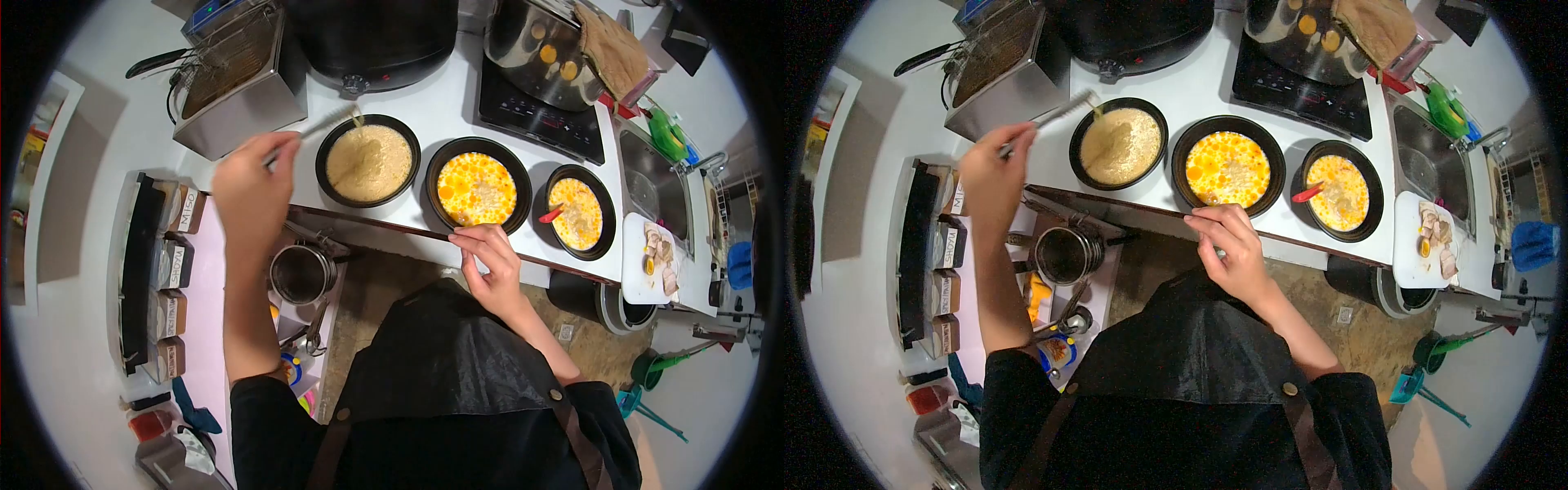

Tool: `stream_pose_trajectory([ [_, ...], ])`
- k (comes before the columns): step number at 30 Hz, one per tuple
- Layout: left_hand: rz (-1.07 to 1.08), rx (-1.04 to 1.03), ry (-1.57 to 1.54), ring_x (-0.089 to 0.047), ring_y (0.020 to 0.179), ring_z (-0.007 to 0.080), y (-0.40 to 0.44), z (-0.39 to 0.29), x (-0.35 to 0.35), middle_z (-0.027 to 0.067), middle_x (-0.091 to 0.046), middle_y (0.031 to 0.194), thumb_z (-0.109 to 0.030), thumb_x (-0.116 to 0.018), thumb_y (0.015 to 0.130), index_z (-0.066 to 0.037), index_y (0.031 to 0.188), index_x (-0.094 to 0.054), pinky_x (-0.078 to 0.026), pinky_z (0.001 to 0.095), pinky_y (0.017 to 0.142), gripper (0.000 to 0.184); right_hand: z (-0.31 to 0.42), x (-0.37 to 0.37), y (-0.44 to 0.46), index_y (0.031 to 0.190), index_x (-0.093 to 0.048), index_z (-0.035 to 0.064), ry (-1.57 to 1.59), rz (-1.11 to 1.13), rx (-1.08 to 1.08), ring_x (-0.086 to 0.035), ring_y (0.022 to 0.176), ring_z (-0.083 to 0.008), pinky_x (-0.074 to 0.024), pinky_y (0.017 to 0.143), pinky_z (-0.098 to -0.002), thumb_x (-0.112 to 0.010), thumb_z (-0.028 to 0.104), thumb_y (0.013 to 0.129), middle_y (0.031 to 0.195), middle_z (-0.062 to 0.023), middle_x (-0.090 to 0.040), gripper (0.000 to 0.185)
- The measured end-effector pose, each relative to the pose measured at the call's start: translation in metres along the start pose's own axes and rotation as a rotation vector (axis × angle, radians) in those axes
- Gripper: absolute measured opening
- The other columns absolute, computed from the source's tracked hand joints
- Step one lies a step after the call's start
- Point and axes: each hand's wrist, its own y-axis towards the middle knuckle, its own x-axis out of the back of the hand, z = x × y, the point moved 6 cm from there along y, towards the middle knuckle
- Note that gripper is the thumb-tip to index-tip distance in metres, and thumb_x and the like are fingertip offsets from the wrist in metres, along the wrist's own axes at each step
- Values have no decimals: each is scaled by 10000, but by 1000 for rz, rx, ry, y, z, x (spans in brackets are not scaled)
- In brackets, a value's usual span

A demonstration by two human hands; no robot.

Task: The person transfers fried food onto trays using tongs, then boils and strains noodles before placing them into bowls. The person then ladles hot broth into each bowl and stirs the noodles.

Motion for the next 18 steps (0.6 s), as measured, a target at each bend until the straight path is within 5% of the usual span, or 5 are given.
stream_pose_trajectory([
  [4,268,108,202,-627,650,303,-2,40,-49,141,-656,737,-229,-633,797,-94,876,-708,-486,365,623,173,2,-3,-3,921,-642,-4,-1,20,7,-576,869,-279,-451,788,-356,-570,-56,701,951,-120,-611,237],
  [10,264,209,63,-634,676,300,0,61,-43,157,-655,745,-234,-639,791,-100,875,-710,-494,354,642,174,2,-2,-7,922,-641,-1,-4,9,-14,-575,873,-282,-452,786,-360,-569,-55,703,950,-122,-608,236],
  [18,230,33,129,-630,719,278,-18,43,-63,82,-661,789,-212,-640,780,-108,872,-702,-487,372,649,152,7,-5,-8,917,-640,-4,-10,15,1,-573,867,-286,-453,780,-360,-568,-56,706,948,-125,-605,228],
])
